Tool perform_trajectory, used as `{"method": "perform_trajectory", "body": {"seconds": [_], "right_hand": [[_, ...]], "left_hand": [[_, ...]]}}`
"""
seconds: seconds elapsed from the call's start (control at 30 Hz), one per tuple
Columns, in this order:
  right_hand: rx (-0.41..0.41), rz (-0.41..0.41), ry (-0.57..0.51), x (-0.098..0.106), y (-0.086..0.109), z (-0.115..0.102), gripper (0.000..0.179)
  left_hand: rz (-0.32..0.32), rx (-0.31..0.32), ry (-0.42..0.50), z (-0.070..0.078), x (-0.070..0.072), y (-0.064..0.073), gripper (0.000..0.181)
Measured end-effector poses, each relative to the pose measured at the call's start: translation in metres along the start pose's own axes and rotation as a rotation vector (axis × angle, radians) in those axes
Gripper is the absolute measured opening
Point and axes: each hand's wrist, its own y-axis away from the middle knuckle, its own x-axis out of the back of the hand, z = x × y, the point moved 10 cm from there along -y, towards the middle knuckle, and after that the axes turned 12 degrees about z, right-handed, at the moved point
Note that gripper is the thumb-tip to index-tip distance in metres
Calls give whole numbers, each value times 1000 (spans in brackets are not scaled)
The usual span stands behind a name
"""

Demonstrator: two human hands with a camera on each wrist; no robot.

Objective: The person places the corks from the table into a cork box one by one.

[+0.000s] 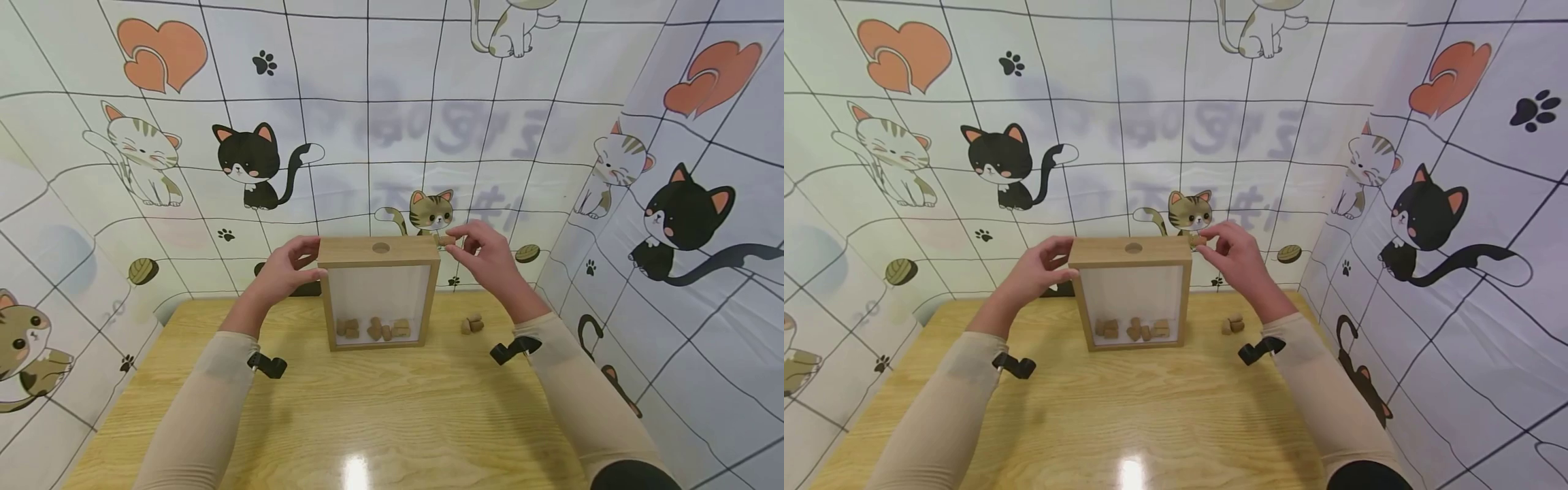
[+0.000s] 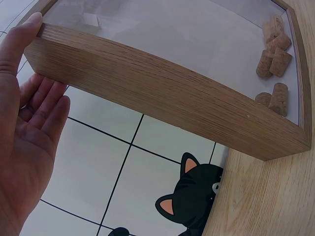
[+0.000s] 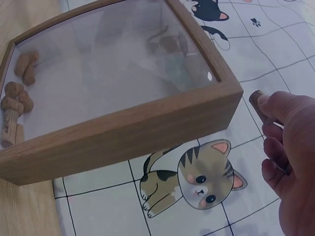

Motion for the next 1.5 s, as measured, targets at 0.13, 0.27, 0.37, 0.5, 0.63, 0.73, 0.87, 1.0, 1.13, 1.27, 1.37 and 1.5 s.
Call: {"method": "perform_trajectory", "body": {"seconds": [0.13, 0.27, 0.37, 0.5, 0.63, 0.73, 0.87, 1.0, 1.13, 1.27, 1.37, 1.5], "right_hand": [[13, 2, -4, -7, -7, -8, 29], [12, -8, -18, -15, -12, -15, 28], [8, -30, -16, -20, -14, -20, 27], [23, -60, -5, -28, -18, -28, 26], [56, -78, -11, -37, -22, -36, 25], [63, -91, -22, -43, -24, -39, 25], [51, -106, -22, -51, -26, -41, 24], [55, -130, -5, -59, -29, -46, 24], [61, -158, 1, -66, -33, -53, 24], [62, -187, 6, -74, -36, -57, 24], [58, -209, 11, -79, -37, -58, 24], [58, -233, 8, -84, -38, -61, 25]], "left_hand": [[4, -5, -1, -1, 1, 0, 73], [7, -6, -1, -1, 1, 0, 72], [6, -3, -4, 0, 1, 0, 72], [3, -4, -6, 1, 1, 0, 72], [4, -6, -5, 2, 0, 0, 72], [5, -9, -2, 3, 0, 0, 72], [2, -11, 2, 4, 0, 0, 72], [4, -11, -6, 4, 0, 0, 72], [5, -23, -8, 6, 1, 0, 71], [4, -32, -9, 6, 1, 0, 71], [4, -34, -9, 6, 1, 0, 71], [2, -37, -10, 5, 1, 0, 71]]}}
